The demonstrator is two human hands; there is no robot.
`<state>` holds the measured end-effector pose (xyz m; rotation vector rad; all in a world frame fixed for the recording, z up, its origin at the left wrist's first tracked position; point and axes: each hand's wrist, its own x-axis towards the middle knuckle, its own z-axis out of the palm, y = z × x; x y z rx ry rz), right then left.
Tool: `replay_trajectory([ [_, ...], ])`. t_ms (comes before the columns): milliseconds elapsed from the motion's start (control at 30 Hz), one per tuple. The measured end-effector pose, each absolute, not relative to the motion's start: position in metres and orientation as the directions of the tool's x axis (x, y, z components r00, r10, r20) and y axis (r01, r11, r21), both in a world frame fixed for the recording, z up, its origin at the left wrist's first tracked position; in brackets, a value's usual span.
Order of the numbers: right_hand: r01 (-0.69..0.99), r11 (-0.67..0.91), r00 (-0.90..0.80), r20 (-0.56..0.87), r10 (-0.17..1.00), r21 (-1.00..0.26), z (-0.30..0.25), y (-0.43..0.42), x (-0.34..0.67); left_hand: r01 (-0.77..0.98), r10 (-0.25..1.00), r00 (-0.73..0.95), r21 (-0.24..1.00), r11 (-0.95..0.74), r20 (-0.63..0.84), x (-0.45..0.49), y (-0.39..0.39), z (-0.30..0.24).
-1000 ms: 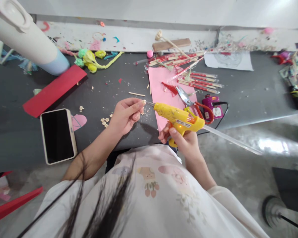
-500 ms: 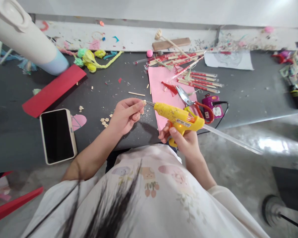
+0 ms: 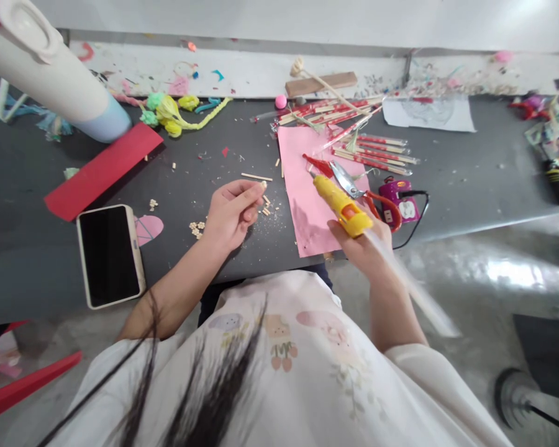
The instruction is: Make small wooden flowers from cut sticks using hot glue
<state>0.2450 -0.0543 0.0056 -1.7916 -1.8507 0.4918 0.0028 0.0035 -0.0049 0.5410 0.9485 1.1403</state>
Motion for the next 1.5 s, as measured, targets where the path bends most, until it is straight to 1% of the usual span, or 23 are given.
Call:
replay_trajectory([
  [100, 0.925, 0.193, -0.163, 0.117, 0.98, -0.328, -0.004, -0.041, 0.26, -0.502, 0.936, 0.065, 0.799, 0.331, -0.346, 0.002, 0.006, -0.006],
  [167, 0.936, 0.28, -0.272, 0.067, 0.96, -0.213, -0.007, -0.032, 0.264, -0.499, 0.937, 0.057, 0.803, 0.326, -0.345, 0.002, 0.007, -0.007],
  [267, 0.913, 0.404, -0.406, -0.046, 0.913, -0.052, -0.008, -0.018, 0.264, -0.504, 0.938, 0.058, 0.801, 0.323, -0.342, 0.001, 0.009, -0.008],
  [367, 0.857, 0.501, -0.488, -0.124, 0.864, 0.116, -0.007, -0.004, 0.261, -0.5, 0.939, 0.056, 0.804, 0.321, -0.34, -0.001, 0.01, -0.009],
  [433, 0.821, 0.543, -0.522, -0.155, 0.839, 0.175, -0.006, 0.004, 0.259, -0.488, 0.937, 0.05, 0.811, 0.325, -0.345, -0.002, 0.012, -0.01],
  [600, 0.783, 0.599, -0.568, -0.199, 0.799, 0.17, -0.005, 0.016, 0.255, -0.465, 0.935, 0.038, 0.822, 0.33, -0.354, -0.006, 0.015, -0.01],
  [700, 0.757, 0.641, -0.61, -0.211, 0.763, 0.127, -0.003, 0.018, 0.257, -0.465, 0.937, 0.025, 0.825, 0.32, -0.349, -0.007, 0.017, -0.01],
  [800, 0.769, 0.635, -0.613, -0.196, 0.765, 0.071, 0.008, 0.016, 0.255, -0.474, 0.941, 0.018, 0.825, 0.307, -0.339, -0.008, 0.018, -0.01],
  [833, 0.779, 0.625, -0.607, -0.188, 0.772, 0.047, 0.012, 0.016, 0.251, -0.476, 0.941, 0.017, 0.825, 0.304, -0.337, -0.009, 0.018, -0.01],
  [933, 0.756, 0.646, -0.654, -0.181, 0.735, -0.106, 0.021, 0.015, 0.228, -0.479, 0.944, 0.015, 0.827, 0.295, -0.328, -0.009, 0.018, -0.01],
  [1000, 0.729, 0.656, -0.683, -0.147, 0.715, -0.194, 0.019, 0.016, 0.206, -0.478, 0.946, 0.011, 0.829, 0.29, -0.324, -0.009, 0.017, -0.011],
  [1100, 0.72, 0.647, -0.686, -0.118, 0.718, -0.253, 0.007, 0.018, 0.175, -0.477, 0.946, 0.0, 0.832, 0.284, -0.323, -0.009, 0.017, -0.01],
  [1200, 0.719, 0.645, -0.685, -0.104, 0.722, -0.258, -0.004, 0.022, 0.157, -0.481, 0.945, -0.001, 0.829, 0.287, -0.328, -0.009, 0.017, -0.009],
  [1333, 0.719, 0.652, -0.69, -0.13, 0.712, -0.24, -0.009, 0.025, 0.15, -0.498, 0.944, 0.008, 0.818, 0.29, -0.33, -0.009, 0.018, -0.009],
  [1500, 0.712, 0.681, -0.702, -0.129, 0.7, -0.173, -0.017, 0.024, 0.144, -0.495, 0.945, 0.005, 0.82, 0.286, -0.326, -0.01, 0.019, -0.01],
])
